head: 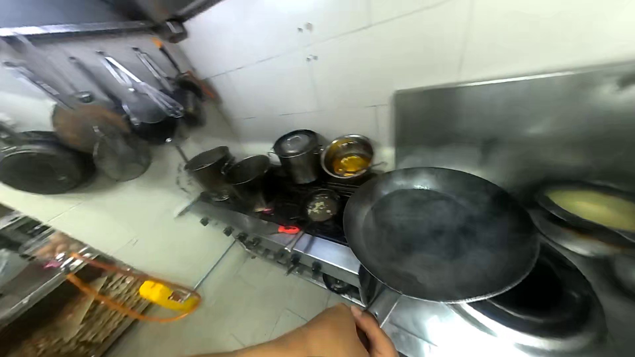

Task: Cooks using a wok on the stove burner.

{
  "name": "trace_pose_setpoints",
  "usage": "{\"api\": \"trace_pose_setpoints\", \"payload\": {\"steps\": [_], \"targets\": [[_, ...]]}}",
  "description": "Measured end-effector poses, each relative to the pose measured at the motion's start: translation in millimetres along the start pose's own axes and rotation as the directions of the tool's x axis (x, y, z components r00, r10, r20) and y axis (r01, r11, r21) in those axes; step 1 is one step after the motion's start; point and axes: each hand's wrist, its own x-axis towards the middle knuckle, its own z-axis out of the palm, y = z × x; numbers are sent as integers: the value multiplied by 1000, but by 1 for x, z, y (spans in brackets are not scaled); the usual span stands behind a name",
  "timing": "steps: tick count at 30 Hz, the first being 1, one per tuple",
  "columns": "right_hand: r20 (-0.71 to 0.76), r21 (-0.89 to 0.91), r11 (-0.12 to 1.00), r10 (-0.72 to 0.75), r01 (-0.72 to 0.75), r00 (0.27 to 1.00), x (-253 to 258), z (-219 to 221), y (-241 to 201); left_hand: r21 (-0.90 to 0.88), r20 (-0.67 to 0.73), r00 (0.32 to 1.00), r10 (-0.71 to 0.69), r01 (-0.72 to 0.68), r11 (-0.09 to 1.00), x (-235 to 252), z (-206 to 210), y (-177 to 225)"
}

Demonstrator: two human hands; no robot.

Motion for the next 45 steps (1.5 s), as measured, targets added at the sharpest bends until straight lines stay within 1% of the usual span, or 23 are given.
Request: {"api": "trace_pose_setpoints", "payload": {"steps": [2,5,7,8,11,14,17,20,22,25,27,29,33,36,41,43,45], "targets": [[54,15,1000,24,-25,998,5,38,26,22,-39,999,-6,6,1000,-22,-32,-26],[70,88,989,109,-115,992,16,102,70,72,-109,993,-36,44,996,-50,-83,-69],[97,82,986,136,-144,986,23,143,99,117,-140,988,-62,78,990,-67,-119,-96],[134,55,987,140,-149,981,26,164,112,136,-150,986,-69,90,987,-73,-137,-110],[167,123,980,136,-157,977,54,203,156,181,-171,980,-98,129,975,-82,-185,-148],[177,88,984,135,-153,975,78,238,192,148,-169,981,-98,124,981,-80,-223,-190],[188,32,988,142,-150,972,103,261,222,48,-139,988,-73,80,996,-73,-254,-229],[197,25,988,144,-152,970,130,278,251,-16,-149,984,-101,100,995,-59,-280,-264],[209,23,987,153,-161,966,146,291,267,-43,-160,981,-114,108,993,-57,-298,-280],[221,29,987,148,-159,964,168,315,285,-46,-156,982,-109,103,994,-58,-329,-295],[219,27,991,119,-128,968,182,329,296,-32,-149,982,-120,116,993,-57,-349,-301],[203,26,996,75,-82,976,194,344,307,12,-148,984,-95,97,995,-51,-368,-314],[136,-12,1000,-22,24,990,216,375,329,90,-119,993,-15,26,996,-36,-407,-346],[75,-19,994,-105,107,992,239,397,359,123,-64,995,78,-70,990,-20,-439,-382],[-57,-45,974,-226,223,973,279,434,406,159,63,981,184,-192,968,11,-495,-431],[-102,-54,965,-260,255,960,292,445,420,202,98,972,212,-228,952,20,-513,-444],[-139,-53,957,-290,285,947,300,454,430,235,109,971,215,-235,943,17,-525,-449]]}}
